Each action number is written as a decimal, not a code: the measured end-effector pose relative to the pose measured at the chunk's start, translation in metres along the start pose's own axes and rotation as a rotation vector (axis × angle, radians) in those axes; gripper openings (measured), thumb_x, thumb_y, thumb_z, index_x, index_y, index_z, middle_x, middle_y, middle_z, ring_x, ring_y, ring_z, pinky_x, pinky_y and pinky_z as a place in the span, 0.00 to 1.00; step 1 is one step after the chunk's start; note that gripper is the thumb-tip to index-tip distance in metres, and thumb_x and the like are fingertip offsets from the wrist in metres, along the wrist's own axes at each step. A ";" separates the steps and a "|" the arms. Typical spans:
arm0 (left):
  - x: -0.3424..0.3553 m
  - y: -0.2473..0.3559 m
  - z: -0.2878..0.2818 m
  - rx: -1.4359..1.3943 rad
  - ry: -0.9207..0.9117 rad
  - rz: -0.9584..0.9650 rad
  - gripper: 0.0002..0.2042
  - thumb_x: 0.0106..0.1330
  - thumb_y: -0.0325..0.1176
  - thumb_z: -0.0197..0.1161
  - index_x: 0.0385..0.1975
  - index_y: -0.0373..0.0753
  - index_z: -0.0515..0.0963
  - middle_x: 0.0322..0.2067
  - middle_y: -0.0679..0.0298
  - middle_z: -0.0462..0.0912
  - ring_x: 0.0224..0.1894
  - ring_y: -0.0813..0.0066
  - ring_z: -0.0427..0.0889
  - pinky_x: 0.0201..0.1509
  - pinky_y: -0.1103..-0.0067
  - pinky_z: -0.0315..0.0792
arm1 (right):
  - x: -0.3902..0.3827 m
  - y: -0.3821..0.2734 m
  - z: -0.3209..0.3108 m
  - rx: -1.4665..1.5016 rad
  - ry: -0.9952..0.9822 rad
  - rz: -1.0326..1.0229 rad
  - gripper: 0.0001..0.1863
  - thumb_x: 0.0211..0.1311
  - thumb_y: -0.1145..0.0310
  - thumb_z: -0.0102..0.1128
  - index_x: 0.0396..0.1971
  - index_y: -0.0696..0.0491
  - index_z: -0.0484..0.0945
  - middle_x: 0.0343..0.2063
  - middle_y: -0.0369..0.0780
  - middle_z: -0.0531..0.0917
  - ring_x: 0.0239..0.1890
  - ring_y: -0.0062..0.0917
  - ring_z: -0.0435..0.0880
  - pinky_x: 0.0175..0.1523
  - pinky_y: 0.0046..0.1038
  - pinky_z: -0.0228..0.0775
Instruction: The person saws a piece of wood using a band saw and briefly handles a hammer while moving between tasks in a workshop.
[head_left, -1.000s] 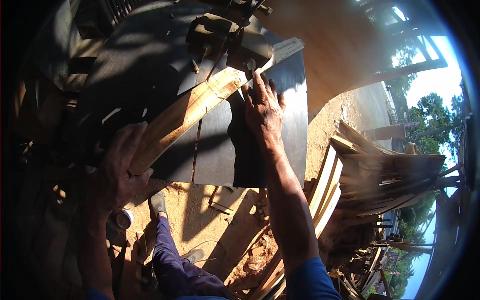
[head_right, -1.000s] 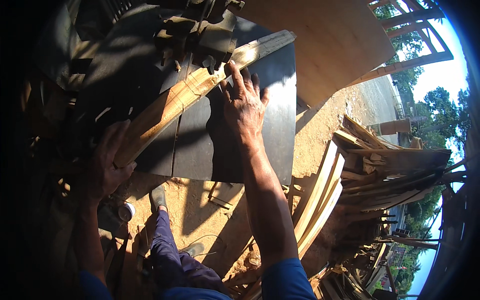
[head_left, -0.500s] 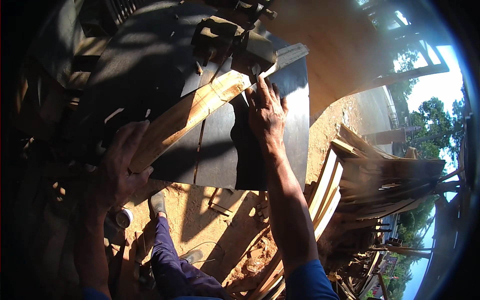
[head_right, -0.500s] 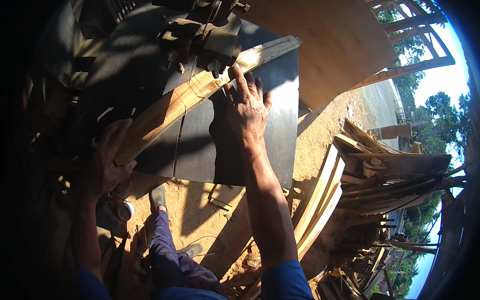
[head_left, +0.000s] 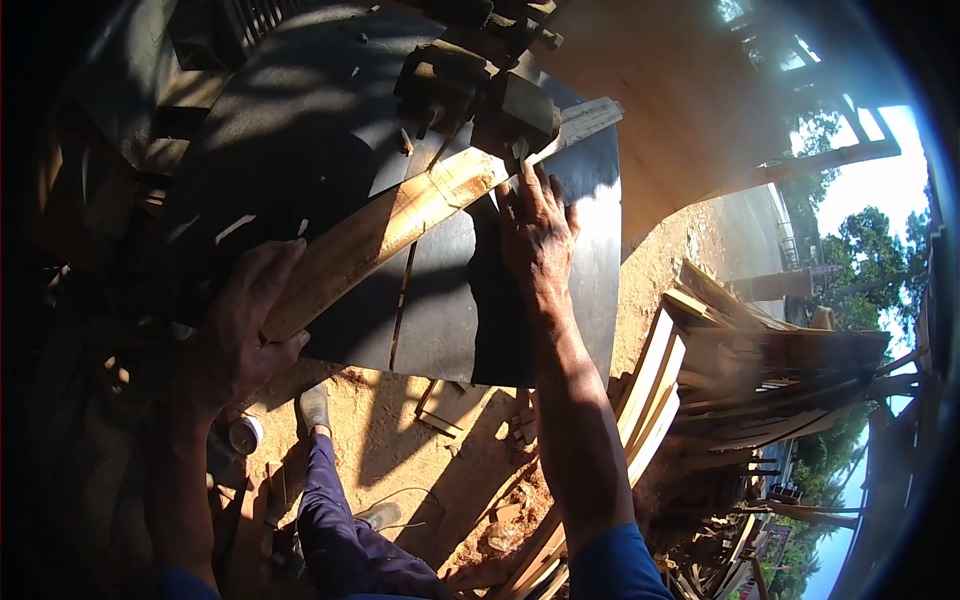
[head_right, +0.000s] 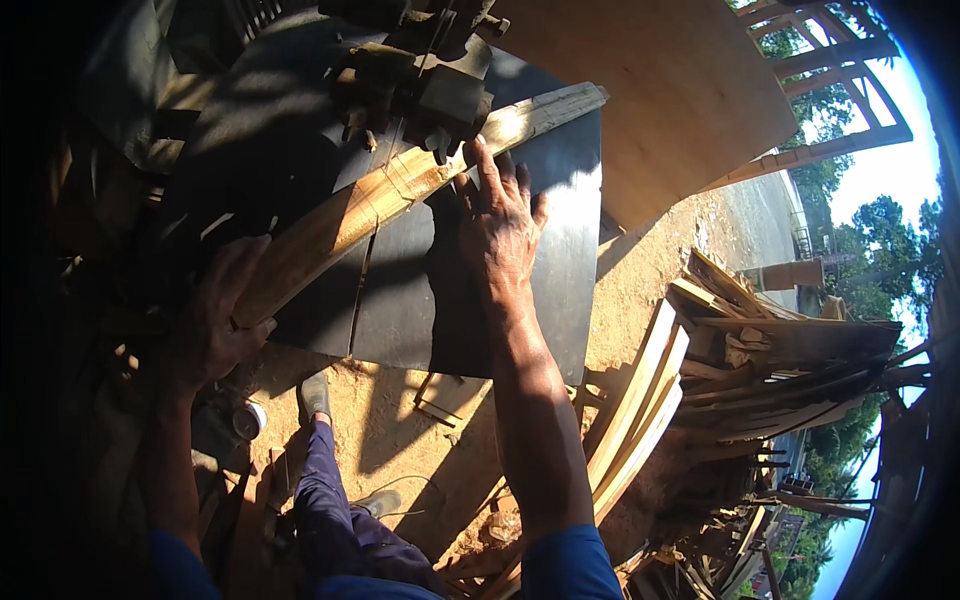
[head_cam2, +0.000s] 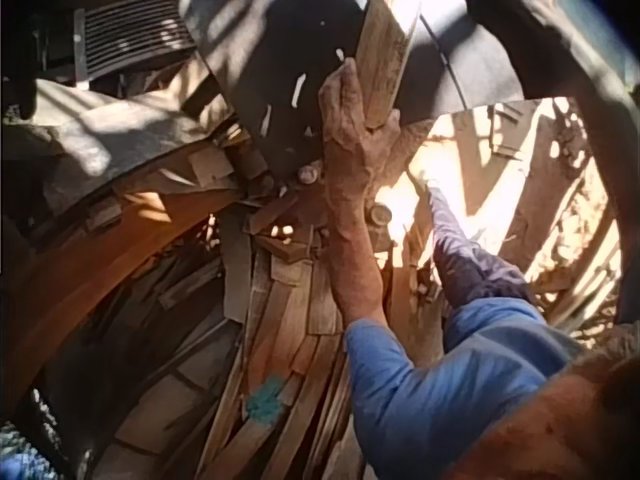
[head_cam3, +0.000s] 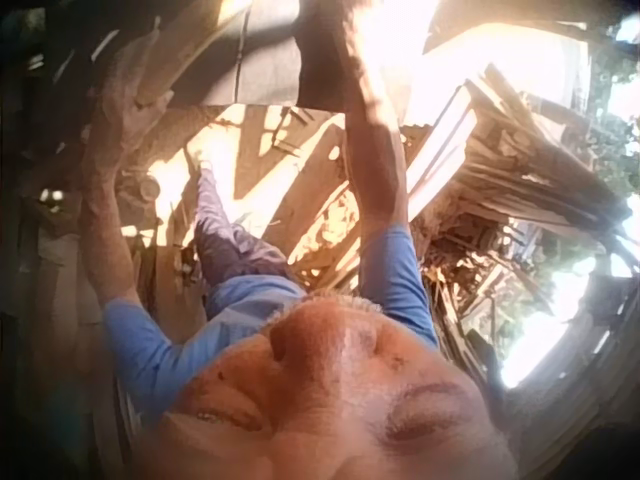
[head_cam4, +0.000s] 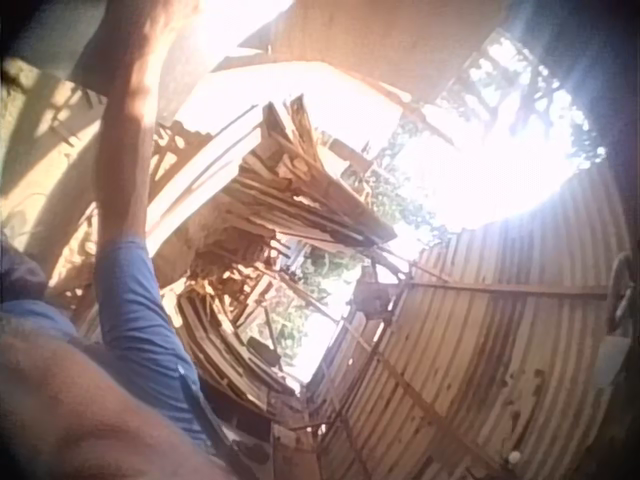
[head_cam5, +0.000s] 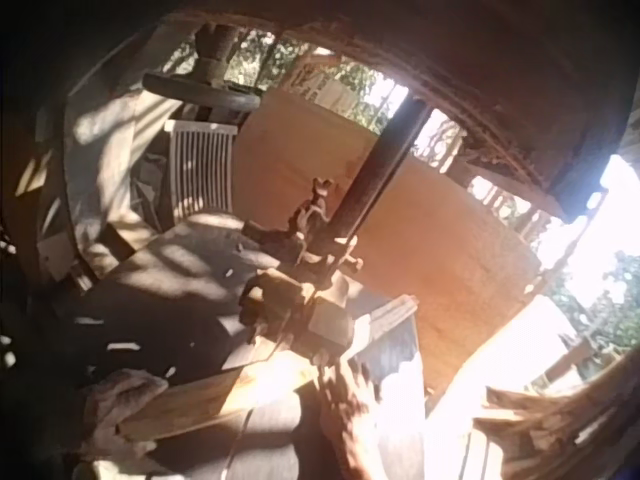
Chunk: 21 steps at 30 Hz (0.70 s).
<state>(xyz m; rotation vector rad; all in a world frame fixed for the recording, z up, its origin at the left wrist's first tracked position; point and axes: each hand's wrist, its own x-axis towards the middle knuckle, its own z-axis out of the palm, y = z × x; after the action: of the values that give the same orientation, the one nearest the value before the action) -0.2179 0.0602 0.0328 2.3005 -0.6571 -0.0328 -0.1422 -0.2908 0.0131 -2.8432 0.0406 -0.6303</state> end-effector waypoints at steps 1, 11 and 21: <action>-0.001 0.000 -0.001 0.000 0.005 -0.005 0.43 0.53 0.29 0.70 0.73 0.41 0.59 0.67 0.51 0.65 0.69 0.51 0.67 0.71 0.64 0.65 | 0.000 -0.001 0.001 0.002 -0.002 -0.006 0.29 0.72 0.49 0.55 0.72 0.31 0.64 0.68 0.41 0.71 0.72 0.44 0.65 0.73 0.58 0.44; 0.000 0.003 -0.004 -0.029 -0.027 -0.026 0.44 0.52 0.28 0.71 0.73 0.41 0.59 0.67 0.50 0.64 0.70 0.50 0.66 0.72 0.64 0.64 | 0.001 0.001 0.000 0.009 0.018 -0.021 0.27 0.72 0.51 0.55 0.68 0.37 0.68 0.65 0.42 0.75 0.70 0.44 0.67 0.72 0.57 0.46; -0.002 -0.005 -0.008 -0.029 -0.045 0.035 0.45 0.51 0.28 0.72 0.73 0.38 0.58 0.66 0.49 0.65 0.69 0.48 0.65 0.72 0.63 0.63 | -0.001 -0.008 -0.008 0.002 -0.030 0.004 0.25 0.71 0.53 0.57 0.67 0.39 0.70 0.63 0.42 0.76 0.70 0.41 0.69 0.72 0.55 0.47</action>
<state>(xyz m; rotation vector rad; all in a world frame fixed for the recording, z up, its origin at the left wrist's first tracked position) -0.2160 0.0690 0.0350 2.2655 -0.7154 -0.0770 -0.1463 -0.2844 0.0219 -2.8490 0.0406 -0.5857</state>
